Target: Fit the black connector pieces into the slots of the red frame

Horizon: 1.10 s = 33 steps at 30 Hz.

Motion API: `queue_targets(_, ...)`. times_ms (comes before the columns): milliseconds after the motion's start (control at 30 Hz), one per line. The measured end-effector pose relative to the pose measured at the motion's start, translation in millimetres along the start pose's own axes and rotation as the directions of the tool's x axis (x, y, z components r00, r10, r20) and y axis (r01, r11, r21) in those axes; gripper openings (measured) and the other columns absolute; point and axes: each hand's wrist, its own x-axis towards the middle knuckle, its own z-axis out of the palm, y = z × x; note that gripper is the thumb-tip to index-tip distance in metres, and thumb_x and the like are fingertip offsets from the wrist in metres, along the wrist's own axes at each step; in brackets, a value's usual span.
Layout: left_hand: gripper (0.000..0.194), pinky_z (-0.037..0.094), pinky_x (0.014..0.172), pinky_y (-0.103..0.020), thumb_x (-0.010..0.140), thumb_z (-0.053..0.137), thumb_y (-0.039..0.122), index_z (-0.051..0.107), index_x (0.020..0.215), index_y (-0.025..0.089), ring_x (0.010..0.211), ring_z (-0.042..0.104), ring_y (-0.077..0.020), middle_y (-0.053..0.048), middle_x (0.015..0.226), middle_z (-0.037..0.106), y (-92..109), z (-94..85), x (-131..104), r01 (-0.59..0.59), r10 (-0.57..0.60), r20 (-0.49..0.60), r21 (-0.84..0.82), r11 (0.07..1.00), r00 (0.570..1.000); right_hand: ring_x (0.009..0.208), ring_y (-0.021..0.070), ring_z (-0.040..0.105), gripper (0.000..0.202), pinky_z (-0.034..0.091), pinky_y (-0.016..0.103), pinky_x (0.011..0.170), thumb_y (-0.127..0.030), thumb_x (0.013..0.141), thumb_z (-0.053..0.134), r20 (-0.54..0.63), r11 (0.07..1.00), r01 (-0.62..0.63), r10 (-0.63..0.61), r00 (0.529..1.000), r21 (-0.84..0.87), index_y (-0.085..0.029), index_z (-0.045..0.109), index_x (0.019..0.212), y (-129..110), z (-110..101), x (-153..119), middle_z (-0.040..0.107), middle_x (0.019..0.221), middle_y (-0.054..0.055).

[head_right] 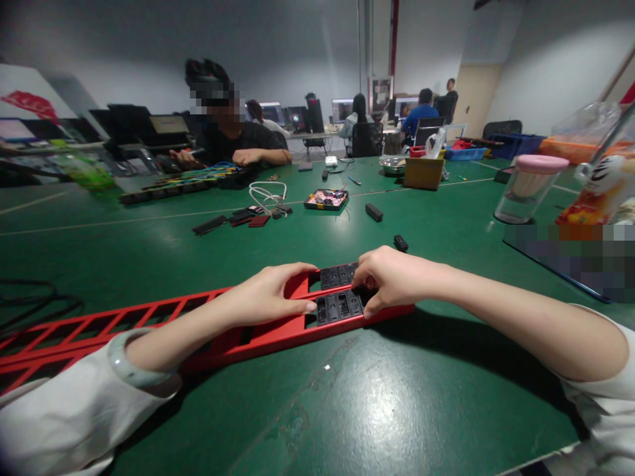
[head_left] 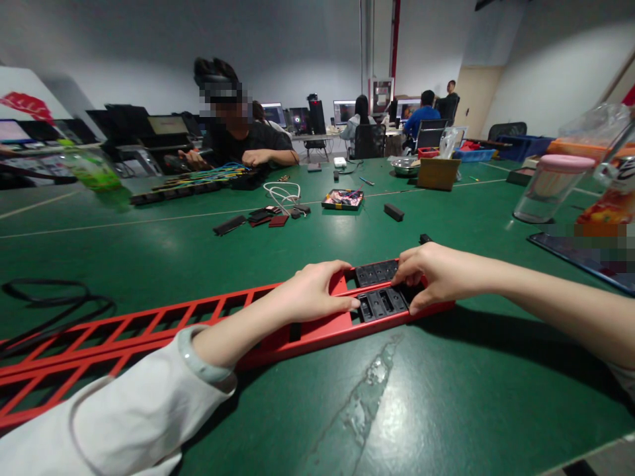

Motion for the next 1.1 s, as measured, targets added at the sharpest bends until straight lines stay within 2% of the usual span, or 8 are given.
queue_targets(367, 0.062, 0.040, 0.088, -0.031, 0.067, 0.057, 0.051, 0.047, 0.120, 0.021, 0.103, 0.053, -0.0238, -0.005, 0.118, 0.055, 0.2, -0.2, 0.2, 0.016, -0.016, 0.002, -0.005, 1.000, 1.000, 0.066, 0.0123, 0.050, 0.032, 0.038, 0.020, 0.053, -0.035, 0.062, 0.068, 0.014, 0.999, -0.047, 0.047, 0.999, -0.009, -0.014, 0.065, 0.086, 0.8, 2.8, -0.6, 0.053, 0.083, 0.005)
queue_targets(633, 0.062, 0.040, 0.088, -0.030, 0.067, 0.056, 0.052, 0.047, 0.120, 0.021, 0.103, 0.053, -0.0234, -0.004, 0.118, 0.055, 0.0, -0.3, 0.4, 0.019, -0.019, 0.010, 0.001, 1.000, 1.000, 0.065, 0.0129, 0.052, 0.038, 0.037, 0.020, 0.053, -0.032, 0.060, 0.070, -0.005, 0.997, -0.069, 0.069, 0.998, 0.018, -0.015, 0.065, 0.093, -1.9, 1.8, -1.2, 0.058, 0.080, 0.005)
queue_targets(800, 0.063, 0.040, 0.088, -0.030, 0.067, 0.057, 0.051, 0.047, 0.121, 0.021, 0.104, 0.052, -0.0233, -0.004, 0.119, 0.054, 0.5, -1.0, 0.7, 0.018, -0.018, 0.011, 0.001, 1.000, 1.000, 0.062, 0.0123, 0.052, 0.031, 0.036, 0.020, 0.053, -0.028, 0.059, 0.070, -0.021, 0.996, -0.092, 0.092, 0.996, 0.020, -0.015, 0.066, 0.086, -3.8, 3.3, -2.4, 0.060, 0.075, 0.004)
queue_targets(900, 0.062, 0.040, 0.089, -0.030, 0.067, 0.057, 0.051, 0.047, 0.120, 0.021, 0.105, 0.052, -0.0233, -0.004, 0.119, 0.054, 1.0, -1.3, 0.6, 0.020, -0.020, 0.012, 0.000, 1.000, 1.000, 0.061, 0.0118, 0.052, 0.022, 0.036, 0.020, 0.052, -0.027, 0.062, 0.068, -0.011, 0.998, -0.060, 0.059, 0.998, -0.032, -0.014, 0.066, 0.079, -3.2, 3.3, -2.5, 0.060, 0.075, 0.004)
queue_targets(1100, 0.063, 0.041, 0.088, -0.030, 0.067, 0.057, 0.052, 0.047, 0.121, 0.021, 0.103, 0.053, -0.0230, -0.004, 0.118, 0.055, -0.2, -0.5, 0.8, 0.013, -0.013, 0.005, 0.002, 1.000, 1.000, 0.067, 0.0124, 0.054, 0.015, 0.041, 0.022, 0.062, -0.028, 0.071, 0.062, 0.056, 0.991, 0.104, -0.100, 0.993, -0.086, -0.013, 0.065, 0.073, -3.4, 0.2, -5.3, 0.057, 0.081, 0.006)
